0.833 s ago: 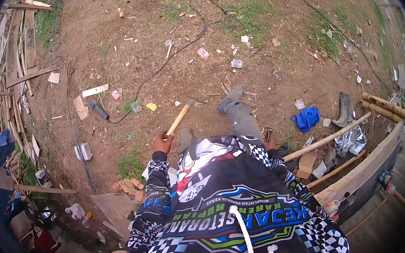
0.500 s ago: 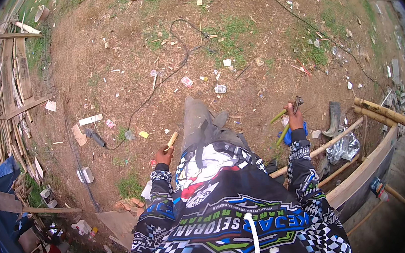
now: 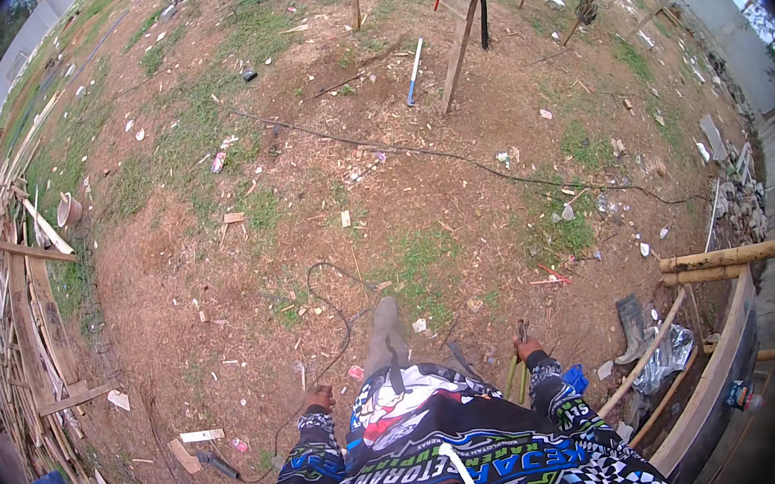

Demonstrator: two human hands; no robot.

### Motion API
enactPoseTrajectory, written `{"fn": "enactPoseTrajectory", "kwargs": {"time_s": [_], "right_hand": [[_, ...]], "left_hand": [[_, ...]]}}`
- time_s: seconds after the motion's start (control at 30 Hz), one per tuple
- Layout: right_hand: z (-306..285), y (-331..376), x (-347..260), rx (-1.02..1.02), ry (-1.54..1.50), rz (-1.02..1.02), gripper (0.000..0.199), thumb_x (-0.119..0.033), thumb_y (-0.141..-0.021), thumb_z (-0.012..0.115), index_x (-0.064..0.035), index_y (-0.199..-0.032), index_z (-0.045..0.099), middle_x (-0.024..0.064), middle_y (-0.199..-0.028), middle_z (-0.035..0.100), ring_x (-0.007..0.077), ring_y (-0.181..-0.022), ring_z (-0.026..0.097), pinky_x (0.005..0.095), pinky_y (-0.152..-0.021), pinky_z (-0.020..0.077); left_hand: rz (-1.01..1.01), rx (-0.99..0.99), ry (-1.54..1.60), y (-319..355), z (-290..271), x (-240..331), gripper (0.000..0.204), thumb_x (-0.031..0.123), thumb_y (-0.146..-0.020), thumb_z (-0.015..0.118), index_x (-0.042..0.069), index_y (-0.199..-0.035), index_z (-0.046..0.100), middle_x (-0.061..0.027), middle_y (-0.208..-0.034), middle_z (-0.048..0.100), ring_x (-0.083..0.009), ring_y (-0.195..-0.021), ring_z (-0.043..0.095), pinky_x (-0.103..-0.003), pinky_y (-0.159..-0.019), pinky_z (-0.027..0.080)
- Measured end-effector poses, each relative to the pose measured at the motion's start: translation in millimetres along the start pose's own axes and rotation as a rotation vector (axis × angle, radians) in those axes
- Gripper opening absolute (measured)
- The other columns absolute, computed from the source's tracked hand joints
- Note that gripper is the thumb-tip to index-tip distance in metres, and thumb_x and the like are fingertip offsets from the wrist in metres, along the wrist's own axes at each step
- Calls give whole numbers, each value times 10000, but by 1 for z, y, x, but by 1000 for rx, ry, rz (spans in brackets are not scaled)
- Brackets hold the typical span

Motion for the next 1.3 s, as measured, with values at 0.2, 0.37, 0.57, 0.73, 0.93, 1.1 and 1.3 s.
{"fn": "enactPoseTrajectory", "kwargs": {"time_s": [0.2,0.37,0.57,0.73,0.93,1.1,1.3], "right_hand": [[34,2,54,-187,-379,328,309,-248,-830,577,49,-848,659,198,-746,658,291,-733,670,405,-655,501],[26,-49,72,-128,-290,222,377,-306,-813,618,29,-982,650,216,-819,673,355,-804,666,440,-726,516],[-66,-203,39,-220,-368,329,390,-351,-834,607,-1,-996,668,180,-821,679,304,-799,664,416,-691,504],[-221,-342,50,-264,-442,343,403,-388,-852,597,-27,-1008,683,151,-823,683,262,-795,662,397,-661,495],[-471,-523,-12,146,-604,293,375,-313,-864,647,54,-879,573,137,-546,540,266,-408,548,432,-386,461],[-573,-654,-83,118,-891,174,372,-337,-869,653,30,-869,593,121,-544,542,251,-400,545,396,-362,457],[-560,-767,-115,-103,-826,169,274,-235,-887,625,8,-956,519,119,-581,538,251,-420,553,400,-367,463]], "left_hand": [[532,119,-101,-56,22,325,455,341,-854,658,-3,-1148,612,-106,-892,684,-173,-650,663,-289,-491,493],[776,157,-249,-52,132,518,525,379,-804,671,-17,-1146,631,-192,-989,689,-300,-913,668,-378,-819,519],[1071,29,-367,39,357,683,460,372,-816,672,27,-1120,661,-180,-995,691,-283,-872,679,-372,-793,528],[1230,15,-338,121,488,817,372,294,-851,665,33,-1116,663,-160,-985,696,-241,-833,683,-346,-760,542],[1587,239,-107,198,563,1058,293,231,-865,660,13,-1060,667,-144,-906,699,-212,-804,680,-336,-691,536],[1643,513,-150,203,587,1218,279,219,-843,667,40,-1056,674,-137,-905,682,-261,-828,664,-373,-751,522],[1735,572,-367,164,603,1319,240,171,-819,658,74,-1036,690,-111,-916,653,-317,-847,640,-401,-767,513]]}}
Point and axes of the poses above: each hand's wrist, its own y-axis away from the middle knuckle, its own z-axis out of the palm, x = y × z, the point moved 1 cm from there along -y, towards the middle knuckle
